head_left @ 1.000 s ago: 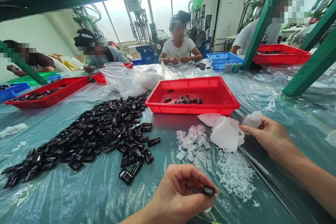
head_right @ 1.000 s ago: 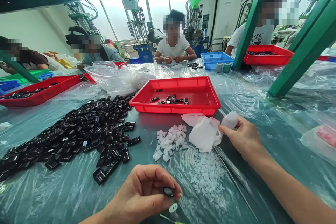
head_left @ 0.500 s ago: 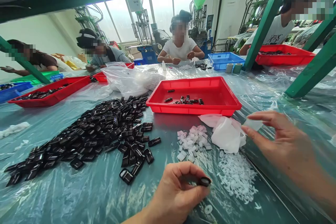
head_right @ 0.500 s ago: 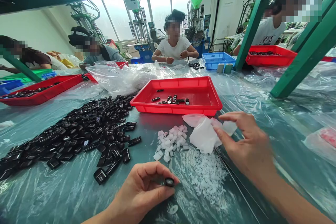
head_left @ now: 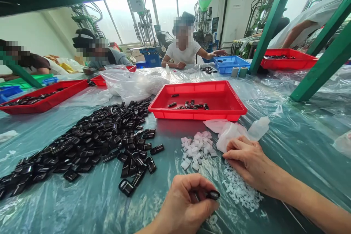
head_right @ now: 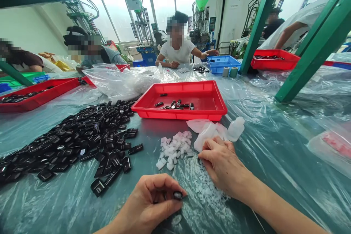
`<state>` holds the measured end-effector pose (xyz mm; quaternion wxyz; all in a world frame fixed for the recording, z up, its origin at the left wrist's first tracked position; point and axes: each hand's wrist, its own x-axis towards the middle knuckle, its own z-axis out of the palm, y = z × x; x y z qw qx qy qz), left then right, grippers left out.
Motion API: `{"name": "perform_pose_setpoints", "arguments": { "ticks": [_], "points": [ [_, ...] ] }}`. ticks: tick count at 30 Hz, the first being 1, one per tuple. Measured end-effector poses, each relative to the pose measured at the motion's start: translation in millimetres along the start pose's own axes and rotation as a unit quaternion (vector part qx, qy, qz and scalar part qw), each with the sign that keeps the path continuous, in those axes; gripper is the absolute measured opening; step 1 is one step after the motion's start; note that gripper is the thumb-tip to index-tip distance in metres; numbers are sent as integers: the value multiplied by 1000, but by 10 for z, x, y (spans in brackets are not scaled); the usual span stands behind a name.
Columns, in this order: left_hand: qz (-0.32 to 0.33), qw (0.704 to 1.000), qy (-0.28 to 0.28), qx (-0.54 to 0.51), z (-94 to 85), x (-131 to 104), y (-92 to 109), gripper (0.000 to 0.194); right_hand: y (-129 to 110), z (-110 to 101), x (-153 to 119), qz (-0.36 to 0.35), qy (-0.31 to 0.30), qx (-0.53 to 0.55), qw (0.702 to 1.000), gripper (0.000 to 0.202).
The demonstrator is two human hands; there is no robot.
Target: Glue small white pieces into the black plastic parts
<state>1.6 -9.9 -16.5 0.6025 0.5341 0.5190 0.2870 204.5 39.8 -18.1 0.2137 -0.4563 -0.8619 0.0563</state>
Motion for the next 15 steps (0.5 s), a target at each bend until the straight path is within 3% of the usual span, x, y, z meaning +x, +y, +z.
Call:
{"name": "perform_pose_setpoints", "arguments": {
  "ticks": [4, 15],
  "points": [
    [-1, 1000, 4, 9, 15, -1, 41, 16, -19, -1, 1, -4, -9, 3, 1000, 15],
    [6, 1000, 3, 29, -5, 0, 41, 14, -49, 103, -38, -48, 45, 13, 998, 18]
  ]
}}
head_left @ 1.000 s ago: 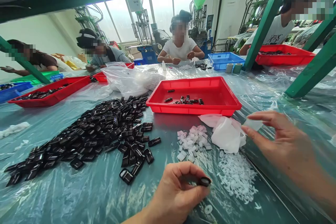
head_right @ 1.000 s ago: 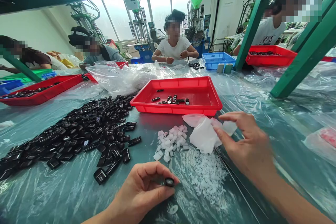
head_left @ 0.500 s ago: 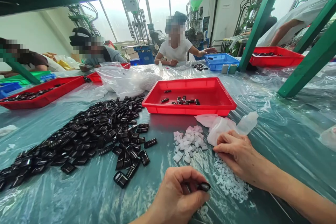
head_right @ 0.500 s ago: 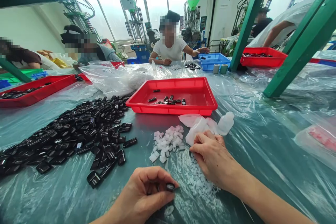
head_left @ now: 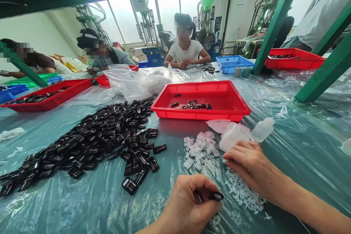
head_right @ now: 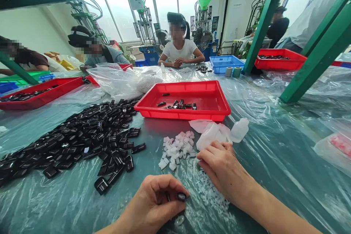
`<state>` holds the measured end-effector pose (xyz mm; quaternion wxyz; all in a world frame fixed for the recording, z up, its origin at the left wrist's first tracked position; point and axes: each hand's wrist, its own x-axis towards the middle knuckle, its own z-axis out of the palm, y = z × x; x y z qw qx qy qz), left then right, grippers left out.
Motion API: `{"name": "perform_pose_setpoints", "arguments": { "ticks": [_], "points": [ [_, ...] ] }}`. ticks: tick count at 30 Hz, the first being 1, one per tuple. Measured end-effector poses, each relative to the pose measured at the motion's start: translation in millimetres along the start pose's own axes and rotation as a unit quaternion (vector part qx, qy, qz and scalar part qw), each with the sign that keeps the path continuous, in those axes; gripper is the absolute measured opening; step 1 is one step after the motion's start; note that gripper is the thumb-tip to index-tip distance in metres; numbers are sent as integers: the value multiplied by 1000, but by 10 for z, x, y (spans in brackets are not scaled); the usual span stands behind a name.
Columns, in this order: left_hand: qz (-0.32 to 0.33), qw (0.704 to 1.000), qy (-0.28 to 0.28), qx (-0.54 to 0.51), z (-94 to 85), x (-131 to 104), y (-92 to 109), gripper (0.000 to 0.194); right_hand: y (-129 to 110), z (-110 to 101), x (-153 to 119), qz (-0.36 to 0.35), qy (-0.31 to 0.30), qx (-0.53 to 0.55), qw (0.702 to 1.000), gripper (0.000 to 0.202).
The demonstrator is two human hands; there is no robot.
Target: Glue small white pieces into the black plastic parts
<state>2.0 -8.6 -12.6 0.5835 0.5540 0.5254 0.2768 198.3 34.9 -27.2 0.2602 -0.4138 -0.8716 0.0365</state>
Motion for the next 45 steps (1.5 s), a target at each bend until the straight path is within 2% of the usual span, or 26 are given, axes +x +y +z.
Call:
{"name": "perform_pose_setpoints", "arguments": {
  "ticks": [5, 11, 14, 17, 19, 26, 37, 45],
  "points": [
    [1, 1000, 6, 12, 12, -1, -7, 13, -11, 17, 22, -37, 10, -13, 999, 28],
    [4, 1000, 5, 7, 17, -1, -7, 12, -83, -33, 43, -50, 49, -10, 998, 25],
    [7, 1000, 6, 5, 11, 1, -19, 11, -226, -116, 26, -71, 76, 60, 993, 16],
    [15, 1000, 5, -2, 7, 2, -33, 10, -380, -170, -7, -93, 90, 144, 981, 17],
    [22, 1000, -2, -14, 7, 0, -37, 8, -445, -162, -30, -104, 92, 158, 978, 17],
    [24, 999, -10, -37, 6, 3, -38, 7, -476, -61, -88, -117, 94, 126, 981, 18],
    [24, 998, -10, -62, 10, 10, -79, 11, -433, -88, -91, -151, 70, 98, 981, 18],
    [22, 999, -4, -47, 5, 6, -67, 12, -445, -95, -107, -147, 48, 71, 985, 21]
  ]
}}
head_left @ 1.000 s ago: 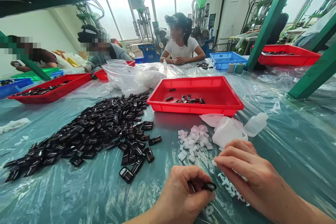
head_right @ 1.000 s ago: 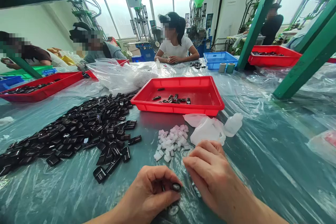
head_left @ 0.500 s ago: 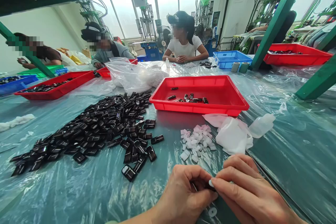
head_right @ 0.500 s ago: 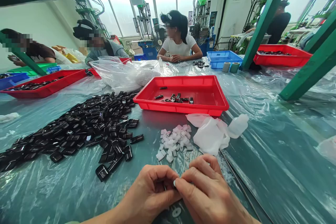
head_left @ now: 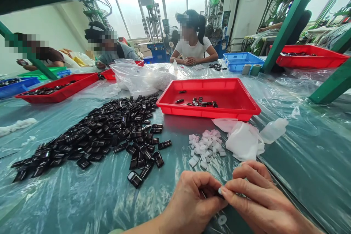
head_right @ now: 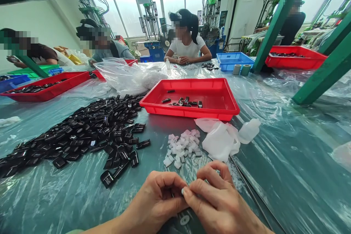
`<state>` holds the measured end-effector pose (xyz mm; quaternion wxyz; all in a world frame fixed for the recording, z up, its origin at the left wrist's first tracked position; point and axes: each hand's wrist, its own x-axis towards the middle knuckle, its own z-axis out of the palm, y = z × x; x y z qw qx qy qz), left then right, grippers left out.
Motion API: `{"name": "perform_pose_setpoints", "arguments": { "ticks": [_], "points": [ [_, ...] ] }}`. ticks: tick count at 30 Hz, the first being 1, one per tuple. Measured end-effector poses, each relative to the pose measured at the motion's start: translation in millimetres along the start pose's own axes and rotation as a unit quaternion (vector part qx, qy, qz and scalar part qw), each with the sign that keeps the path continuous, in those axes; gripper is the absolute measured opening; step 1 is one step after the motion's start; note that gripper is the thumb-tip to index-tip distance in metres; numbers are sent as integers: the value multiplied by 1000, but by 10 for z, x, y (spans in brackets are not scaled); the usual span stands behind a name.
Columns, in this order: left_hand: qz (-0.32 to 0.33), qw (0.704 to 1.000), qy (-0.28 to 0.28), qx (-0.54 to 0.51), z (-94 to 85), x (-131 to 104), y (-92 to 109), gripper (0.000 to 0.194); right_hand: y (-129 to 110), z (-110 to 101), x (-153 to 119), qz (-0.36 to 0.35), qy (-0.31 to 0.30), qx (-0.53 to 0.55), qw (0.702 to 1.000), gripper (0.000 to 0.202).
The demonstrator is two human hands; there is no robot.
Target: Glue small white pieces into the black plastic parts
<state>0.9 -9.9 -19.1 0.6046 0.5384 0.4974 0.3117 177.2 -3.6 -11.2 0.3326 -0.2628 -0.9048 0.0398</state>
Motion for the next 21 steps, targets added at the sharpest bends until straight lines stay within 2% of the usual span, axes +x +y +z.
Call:
{"name": "perform_pose_setpoints", "arguments": {
  "ticks": [8, 15, 18, 21],
  "points": [
    [11, 1000, -5, 6, 13, 5, 1, 15, -7, -9, -15, 9, -31, 10, 999, 26],
    [-20, 999, 4, -40, 8, 11, 41, 12, 9, -2, 47, 12, -8, 28, 999, 19],
    [-52, 996, 6, -69, -11, 25, 65, 12, 105, -55, 60, 75, 2, 79, 994, 20],
    [-70, 994, 10, -79, -26, 42, 67, 15, 237, -96, 30, 145, 17, 59, 988, 13]
  ]
}}
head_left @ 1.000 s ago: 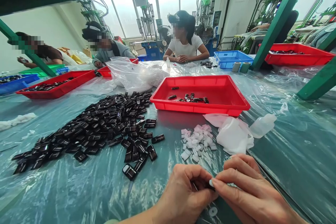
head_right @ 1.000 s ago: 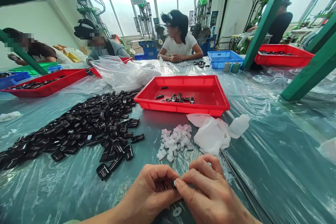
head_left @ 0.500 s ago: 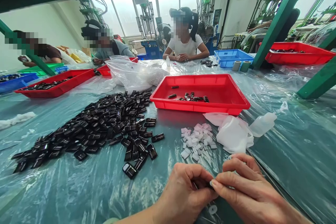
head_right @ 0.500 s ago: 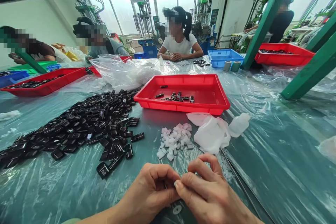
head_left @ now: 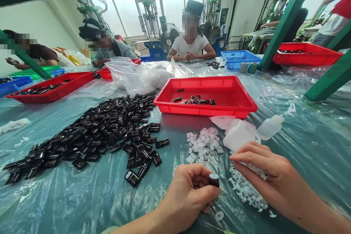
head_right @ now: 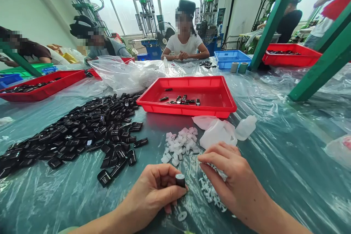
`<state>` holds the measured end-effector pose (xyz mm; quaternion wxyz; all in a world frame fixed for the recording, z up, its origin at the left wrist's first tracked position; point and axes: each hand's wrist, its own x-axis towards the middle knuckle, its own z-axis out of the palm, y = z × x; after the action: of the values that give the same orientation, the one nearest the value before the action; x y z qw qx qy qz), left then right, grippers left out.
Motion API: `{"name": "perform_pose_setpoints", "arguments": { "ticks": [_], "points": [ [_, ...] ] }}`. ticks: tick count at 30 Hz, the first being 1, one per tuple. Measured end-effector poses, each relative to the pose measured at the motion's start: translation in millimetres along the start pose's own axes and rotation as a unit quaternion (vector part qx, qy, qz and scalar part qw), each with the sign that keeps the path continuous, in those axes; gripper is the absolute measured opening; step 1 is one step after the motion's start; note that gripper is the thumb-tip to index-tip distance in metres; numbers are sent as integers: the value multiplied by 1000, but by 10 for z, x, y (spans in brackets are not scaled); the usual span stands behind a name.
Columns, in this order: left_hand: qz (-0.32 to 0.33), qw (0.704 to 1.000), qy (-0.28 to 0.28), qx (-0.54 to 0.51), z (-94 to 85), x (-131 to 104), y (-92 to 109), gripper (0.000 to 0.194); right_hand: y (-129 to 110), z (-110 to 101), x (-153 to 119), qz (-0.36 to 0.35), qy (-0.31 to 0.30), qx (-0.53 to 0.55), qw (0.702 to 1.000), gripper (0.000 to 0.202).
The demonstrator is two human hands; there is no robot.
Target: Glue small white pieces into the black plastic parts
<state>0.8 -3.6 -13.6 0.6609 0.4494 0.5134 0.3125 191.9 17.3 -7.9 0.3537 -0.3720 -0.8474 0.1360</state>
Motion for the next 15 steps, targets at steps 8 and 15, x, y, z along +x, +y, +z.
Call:
{"name": "perform_pose_setpoints", "arguments": {
  "ticks": [8, 15],
  "points": [
    [-8, 1000, -18, -18, -15, -13, -3, 19, 52, 49, -55, 12, -61, -75, 995, 16],
    [-8, 999, -27, -30, -2, 2, 4, 19, -65, 272, -79, 27, -47, -51, 997, 18]
  ]
}}
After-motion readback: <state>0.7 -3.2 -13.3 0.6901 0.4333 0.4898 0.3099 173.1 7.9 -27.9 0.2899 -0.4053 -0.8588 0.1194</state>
